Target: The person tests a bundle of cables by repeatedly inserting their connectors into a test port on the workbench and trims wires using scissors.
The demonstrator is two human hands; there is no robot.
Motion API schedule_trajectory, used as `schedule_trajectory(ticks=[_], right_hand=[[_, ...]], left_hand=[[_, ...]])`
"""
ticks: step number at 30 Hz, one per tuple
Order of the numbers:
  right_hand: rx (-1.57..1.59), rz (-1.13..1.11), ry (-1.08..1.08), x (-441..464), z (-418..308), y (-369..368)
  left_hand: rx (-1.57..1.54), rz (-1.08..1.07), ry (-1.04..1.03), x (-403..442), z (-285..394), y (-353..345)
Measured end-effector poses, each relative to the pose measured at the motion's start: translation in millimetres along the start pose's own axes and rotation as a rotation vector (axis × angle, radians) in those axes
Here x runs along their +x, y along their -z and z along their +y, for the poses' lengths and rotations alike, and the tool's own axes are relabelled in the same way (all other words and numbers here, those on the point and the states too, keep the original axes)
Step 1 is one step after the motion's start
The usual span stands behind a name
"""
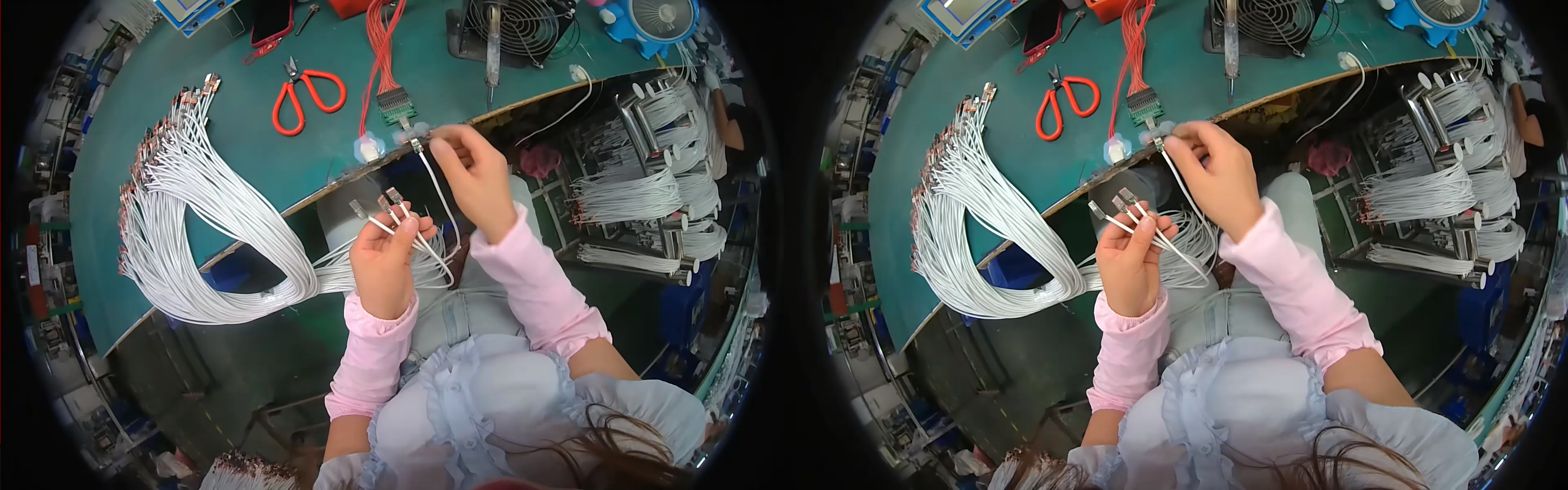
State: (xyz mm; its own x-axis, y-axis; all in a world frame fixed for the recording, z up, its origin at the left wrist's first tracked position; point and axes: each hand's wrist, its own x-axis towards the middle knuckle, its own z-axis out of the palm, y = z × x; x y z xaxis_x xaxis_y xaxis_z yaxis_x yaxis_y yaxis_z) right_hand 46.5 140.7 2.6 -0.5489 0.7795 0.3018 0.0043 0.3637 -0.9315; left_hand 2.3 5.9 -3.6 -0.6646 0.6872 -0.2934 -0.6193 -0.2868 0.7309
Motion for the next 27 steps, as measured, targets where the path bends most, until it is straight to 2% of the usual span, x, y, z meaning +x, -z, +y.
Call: schedule_trajectory(ticks=[1, 2, 5, 6, 9, 10, 13, 18, 21, 27], right_hand=[[-0.164, 0.058, 0.27, -2, 0, 2], [-0.167, 0.05, 0.268, -5, 1, 3], [-0.247, -0.148, 0.523, -12, 1, 7], [-0.25, -0.147, 0.523, -12, 5, 7], [0.09, 0.067, -0.144, -8, 18, -2], [0.093, 0.067, -0.143, -6, 15, -6], [0.279, 0.009, -0.416, 0, 4, -19], [0.255, 0.052, -0.32, -2, 15, -25], [0.15, -0.008, -0.233, -16, 12, -22], [0.235, -0.028, -0.384, -11, 22, -19]], left_hand=[[-0.001, -0.001, 0.005, -1, -1, 0], [-0.007, 0.005, 0.007, -1, -4, -1], [-0.007, -0.042, -0.017, 3, -11, -5], [-0.008, -0.043, -0.016, 4, -10, -7], [0.018, 0.135, -0.047, 6, -1, -8], [0.02, 0.135, -0.05, 6, 0, -6], [-0.037, 0.012, -0.05, 6, 0, 6], [-0.07, 0.061, -0.075, 4, -5, -4], [-0.025, -0.041, -0.025, 6, -4, -5], [0.068, 0.043, 0.012, 7, -6, -2]])
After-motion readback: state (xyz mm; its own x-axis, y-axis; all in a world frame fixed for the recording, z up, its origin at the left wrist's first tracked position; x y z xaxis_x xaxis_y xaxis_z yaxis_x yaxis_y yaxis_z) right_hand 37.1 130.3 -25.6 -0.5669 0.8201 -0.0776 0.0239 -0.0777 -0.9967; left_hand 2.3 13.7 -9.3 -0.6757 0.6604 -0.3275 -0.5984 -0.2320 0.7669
